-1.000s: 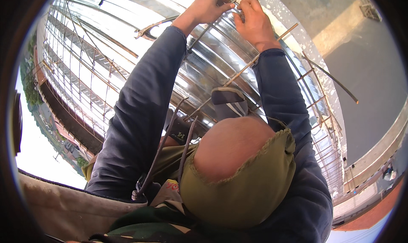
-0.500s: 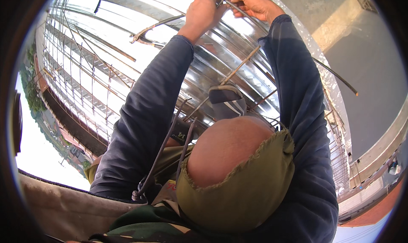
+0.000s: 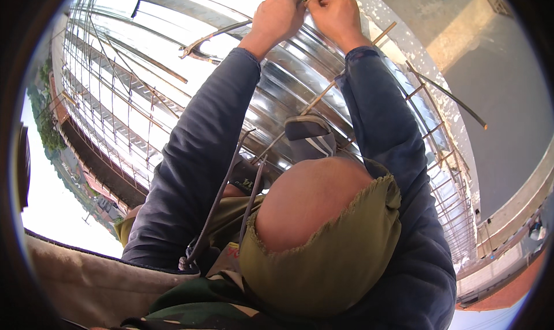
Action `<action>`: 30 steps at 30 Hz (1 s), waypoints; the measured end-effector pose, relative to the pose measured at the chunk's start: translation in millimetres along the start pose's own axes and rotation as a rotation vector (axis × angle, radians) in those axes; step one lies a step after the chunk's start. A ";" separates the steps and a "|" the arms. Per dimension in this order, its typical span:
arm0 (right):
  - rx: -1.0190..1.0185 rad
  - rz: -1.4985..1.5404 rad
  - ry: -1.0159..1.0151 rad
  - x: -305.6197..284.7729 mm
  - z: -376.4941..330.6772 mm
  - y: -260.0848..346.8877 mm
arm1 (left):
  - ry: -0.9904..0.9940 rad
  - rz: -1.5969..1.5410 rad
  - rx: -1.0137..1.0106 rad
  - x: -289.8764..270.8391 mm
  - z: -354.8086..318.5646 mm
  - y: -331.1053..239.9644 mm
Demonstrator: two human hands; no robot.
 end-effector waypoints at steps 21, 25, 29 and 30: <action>-0.306 -0.044 0.046 -3.4 -13.1 -25.8 | 0.262 0.094 0.140 12.2 23.9 32.8; -0.089 -0.017 -0.065 0.7 -9.0 -33.8 | 0.217 0.127 0.271 -30.0 38.9 31.3; -0.011 -0.029 -0.052 -3.5 -4.8 -44.9 | 0.202 0.058 0.209 -38.9 35.1 10.2; 0.006 -0.005 -0.033 -0.8 -2.5 -46.8 | 0.200 0.052 0.193 -40.1 36.2 5.3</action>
Point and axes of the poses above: each hand's wrist, its own z-axis towards the middle knuckle, its own x-axis out of the palm, y = z × x, the point moved 6 cm from there along z, towards the middle knuckle, and after that the axes turned 12 degrees about -y, right-handed, at the moved point
